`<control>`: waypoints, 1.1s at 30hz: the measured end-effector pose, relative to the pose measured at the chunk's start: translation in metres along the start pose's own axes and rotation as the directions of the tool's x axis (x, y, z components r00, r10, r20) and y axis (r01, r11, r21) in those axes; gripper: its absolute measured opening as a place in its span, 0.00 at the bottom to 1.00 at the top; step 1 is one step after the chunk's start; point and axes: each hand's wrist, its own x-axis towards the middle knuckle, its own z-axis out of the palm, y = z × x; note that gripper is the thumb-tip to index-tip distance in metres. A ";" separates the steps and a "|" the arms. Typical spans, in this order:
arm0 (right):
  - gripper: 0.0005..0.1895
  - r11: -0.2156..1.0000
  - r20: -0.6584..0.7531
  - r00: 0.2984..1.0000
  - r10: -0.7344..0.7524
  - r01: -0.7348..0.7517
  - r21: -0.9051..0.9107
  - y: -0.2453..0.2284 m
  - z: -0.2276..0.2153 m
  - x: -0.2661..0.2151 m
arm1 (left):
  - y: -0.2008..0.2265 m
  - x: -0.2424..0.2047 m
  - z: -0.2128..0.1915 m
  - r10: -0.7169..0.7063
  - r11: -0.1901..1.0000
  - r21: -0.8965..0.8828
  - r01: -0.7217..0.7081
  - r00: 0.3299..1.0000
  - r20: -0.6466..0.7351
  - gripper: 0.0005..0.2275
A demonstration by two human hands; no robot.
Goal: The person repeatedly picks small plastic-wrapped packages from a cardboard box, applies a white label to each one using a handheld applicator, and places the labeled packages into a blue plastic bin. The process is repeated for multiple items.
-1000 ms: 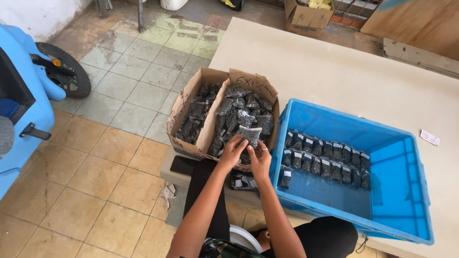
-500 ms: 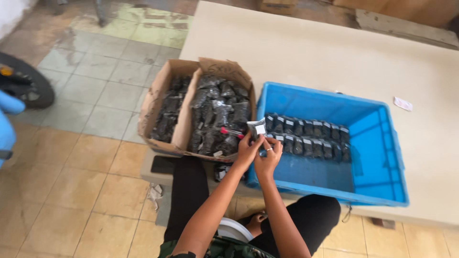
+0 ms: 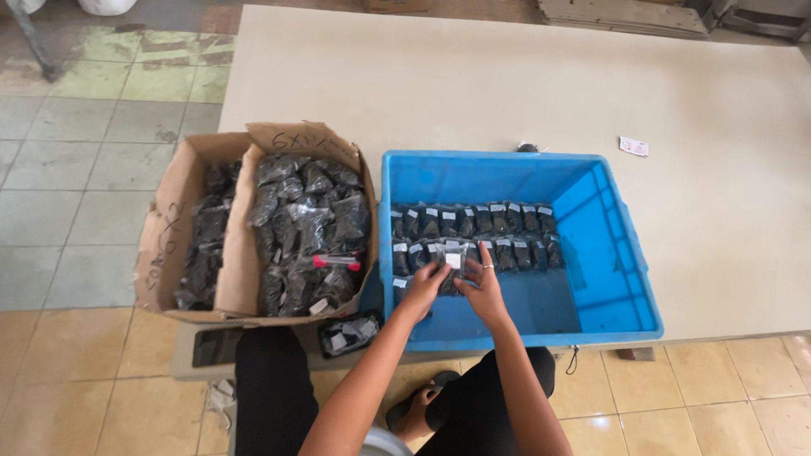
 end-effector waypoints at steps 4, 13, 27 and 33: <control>0.49 0.980 0.053 0.994 0.095 -0.084 -0.180 0.042 -0.025 0.046 | -0.056 0.057 -0.009 -0.040 0.952 0.300 0.057 0.997 -0.064 0.19; 0.50 0.655 0.249 0.907 0.339 -0.038 -0.755 0.200 -0.041 0.129 | -0.182 0.145 -0.048 -0.241 0.542 0.791 0.285 0.954 -0.179 0.10; 0.33 0.611 0.278 0.865 0.419 -0.042 -0.790 0.205 -0.018 0.144 | -0.120 0.115 -0.033 -0.266 0.475 0.770 0.426 0.904 -0.336 0.11; 0.32 0.641 0.233 0.887 0.400 -0.088 -0.762 0.227 -0.018 0.142 | -0.108 0.106 -0.022 -0.255 0.401 0.800 0.446 0.893 -0.370 0.08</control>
